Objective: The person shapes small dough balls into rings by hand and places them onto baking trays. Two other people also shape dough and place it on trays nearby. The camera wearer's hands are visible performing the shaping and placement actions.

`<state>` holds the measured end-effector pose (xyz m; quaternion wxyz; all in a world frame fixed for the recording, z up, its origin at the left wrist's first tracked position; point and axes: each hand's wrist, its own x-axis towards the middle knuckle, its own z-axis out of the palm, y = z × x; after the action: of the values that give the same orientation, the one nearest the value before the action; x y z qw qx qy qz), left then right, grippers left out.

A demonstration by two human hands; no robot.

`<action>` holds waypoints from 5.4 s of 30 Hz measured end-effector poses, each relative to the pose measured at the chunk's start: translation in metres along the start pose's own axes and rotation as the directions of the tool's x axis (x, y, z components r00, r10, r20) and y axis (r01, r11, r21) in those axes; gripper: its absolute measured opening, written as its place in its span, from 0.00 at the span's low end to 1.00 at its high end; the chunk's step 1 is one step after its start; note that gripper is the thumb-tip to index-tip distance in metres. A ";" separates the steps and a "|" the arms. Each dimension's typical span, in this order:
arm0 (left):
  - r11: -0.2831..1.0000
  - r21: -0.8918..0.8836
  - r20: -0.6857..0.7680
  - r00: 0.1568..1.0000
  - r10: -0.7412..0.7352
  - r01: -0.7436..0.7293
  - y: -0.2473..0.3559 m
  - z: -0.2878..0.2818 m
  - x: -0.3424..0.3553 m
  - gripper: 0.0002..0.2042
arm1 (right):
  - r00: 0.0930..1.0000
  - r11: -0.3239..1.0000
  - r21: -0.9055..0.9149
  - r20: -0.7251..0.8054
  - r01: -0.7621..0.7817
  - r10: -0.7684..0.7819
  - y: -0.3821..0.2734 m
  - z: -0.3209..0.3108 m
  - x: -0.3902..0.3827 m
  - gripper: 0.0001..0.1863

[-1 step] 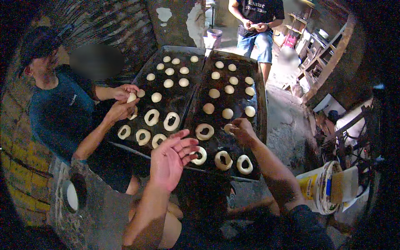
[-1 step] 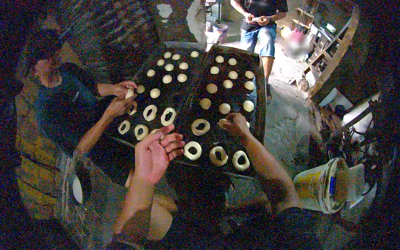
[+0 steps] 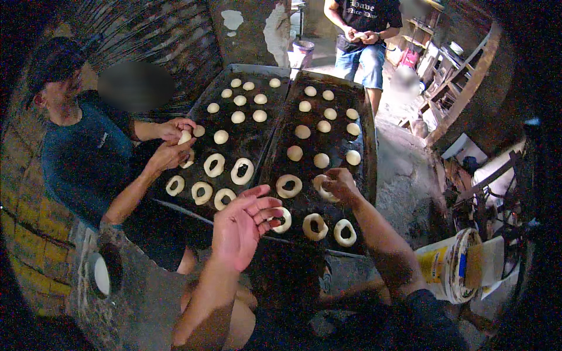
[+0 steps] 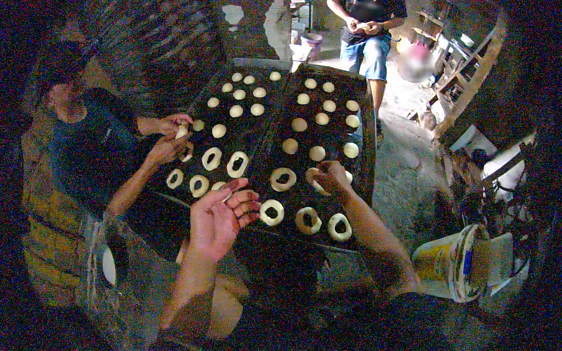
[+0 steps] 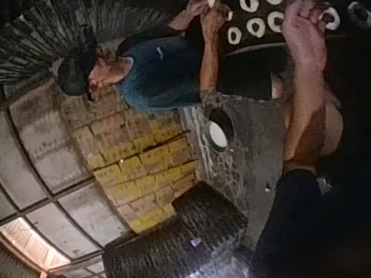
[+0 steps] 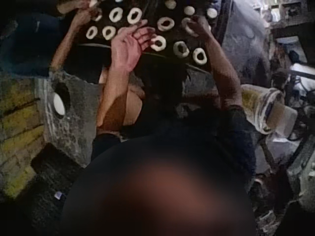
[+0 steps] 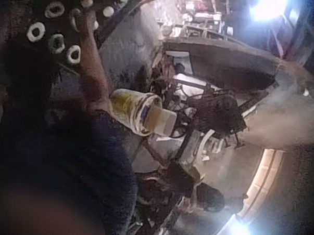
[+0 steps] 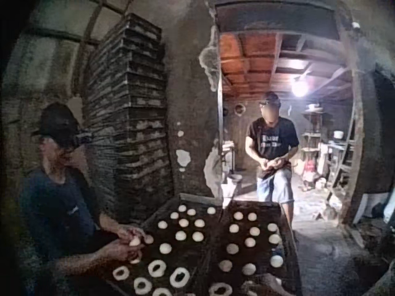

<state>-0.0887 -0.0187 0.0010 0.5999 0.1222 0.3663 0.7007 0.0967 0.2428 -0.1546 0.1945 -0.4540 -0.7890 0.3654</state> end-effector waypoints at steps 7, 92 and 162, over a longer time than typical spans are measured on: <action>0.999 0.022 0.090 0.995 -0.036 0.034 -0.012 -0.003 0.016 0.16 | 0.945 0.896 -0.377 -0.125 0.235 -0.301 0.048 0.017 0.011 0.19; 0.999 0.008 0.301 0.953 0.033 -0.037 -0.035 0.032 -0.033 0.24 | 0.989 0.570 0.813 0.043 -0.117 0.141 -0.179 -0.068 -0.210 0.17; 0.629 0.653 0.314 0.907 0.280 -0.421 -0.049 0.059 -0.057 0.35 | 0.951 0.890 0.353 0.001 0.289 -0.309 -0.159 -0.075 -0.234 0.19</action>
<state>-0.0016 -0.0493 0.0259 0.3884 0.4755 0.5191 0.5946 0.1735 0.0207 0.0201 0.3029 -0.2750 -0.7774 0.4777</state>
